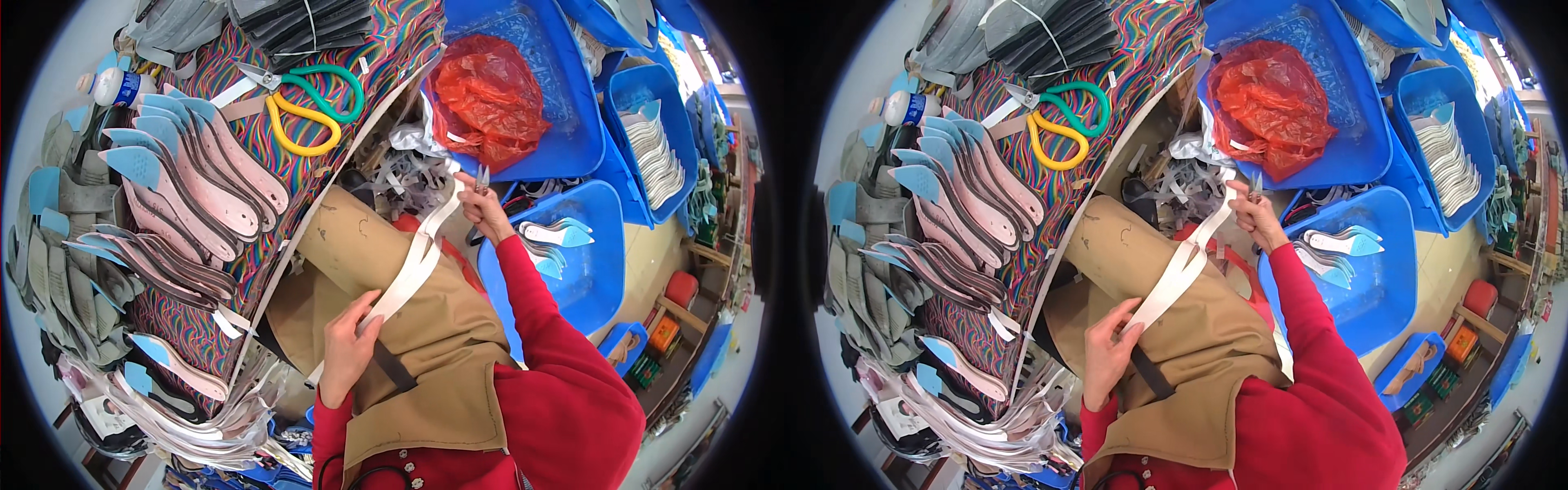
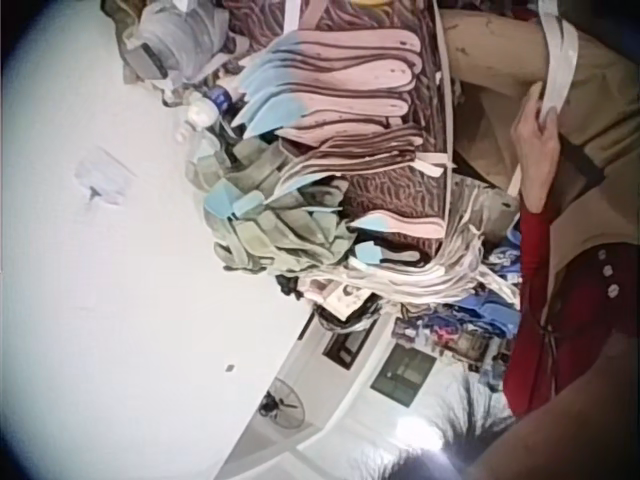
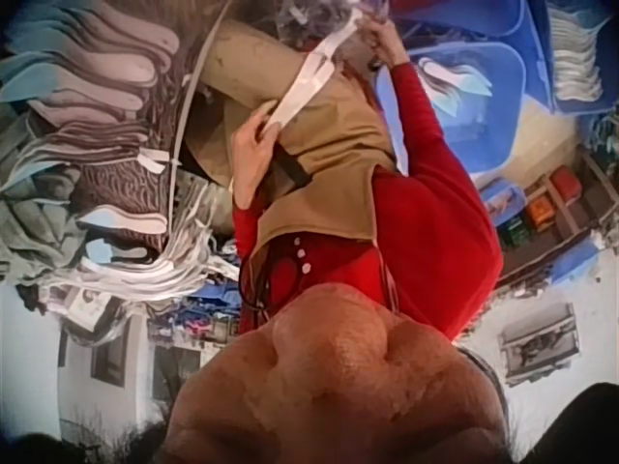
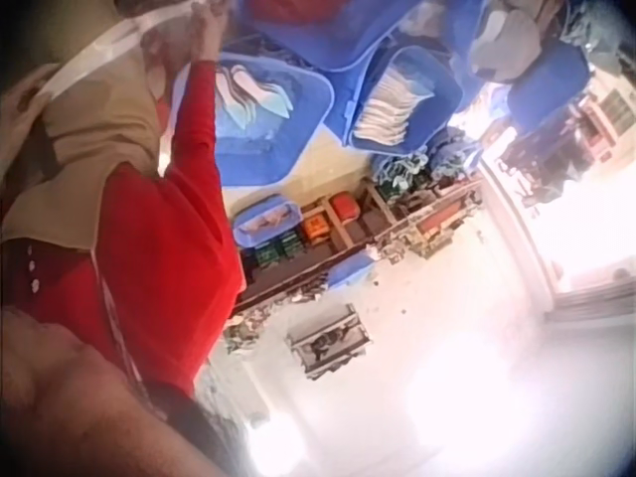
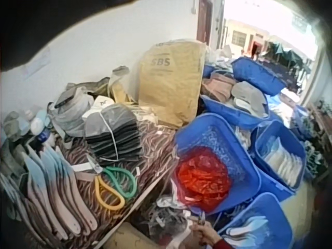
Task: Applying adhesive strips and assembling shoe insoles and soles at a workbench.
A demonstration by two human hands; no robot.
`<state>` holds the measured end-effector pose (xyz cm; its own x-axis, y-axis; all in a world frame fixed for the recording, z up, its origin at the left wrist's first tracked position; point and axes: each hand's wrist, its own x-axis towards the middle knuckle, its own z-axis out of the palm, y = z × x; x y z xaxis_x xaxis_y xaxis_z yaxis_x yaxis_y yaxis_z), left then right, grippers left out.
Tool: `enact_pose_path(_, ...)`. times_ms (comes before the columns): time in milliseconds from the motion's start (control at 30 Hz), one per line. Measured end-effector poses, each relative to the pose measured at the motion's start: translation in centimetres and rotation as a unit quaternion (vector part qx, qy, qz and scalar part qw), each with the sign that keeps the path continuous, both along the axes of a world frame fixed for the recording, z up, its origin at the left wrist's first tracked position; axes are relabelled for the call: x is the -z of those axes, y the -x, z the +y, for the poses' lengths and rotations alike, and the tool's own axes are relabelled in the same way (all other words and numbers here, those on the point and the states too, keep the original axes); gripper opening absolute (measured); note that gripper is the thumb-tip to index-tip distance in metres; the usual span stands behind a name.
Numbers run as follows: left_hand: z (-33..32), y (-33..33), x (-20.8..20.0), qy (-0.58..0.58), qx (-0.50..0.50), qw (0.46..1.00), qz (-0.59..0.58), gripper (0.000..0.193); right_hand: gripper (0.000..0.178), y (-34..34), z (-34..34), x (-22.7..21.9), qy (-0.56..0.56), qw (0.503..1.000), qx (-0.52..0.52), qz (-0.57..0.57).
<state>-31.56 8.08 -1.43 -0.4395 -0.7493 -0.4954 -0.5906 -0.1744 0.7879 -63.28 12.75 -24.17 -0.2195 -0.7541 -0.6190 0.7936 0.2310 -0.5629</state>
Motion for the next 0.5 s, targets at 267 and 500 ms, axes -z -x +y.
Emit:
enact_pose_path(267, -2.6, 5.3, 0.8, 0.149, -0.001, 0.975, 0.162, 0.026, 0.031, 0.8, -3.0, -12.3, 0.099, 0.977, -0.056, 0.182)
enact_pose_path(500, -6.0, 10.9, 3.4, -0.187, -0.114, 0.923, 0.316, 0.021, 0.015, -5.1, -2.4, -18.5, 0.139, 0.917, -0.237, 0.288)
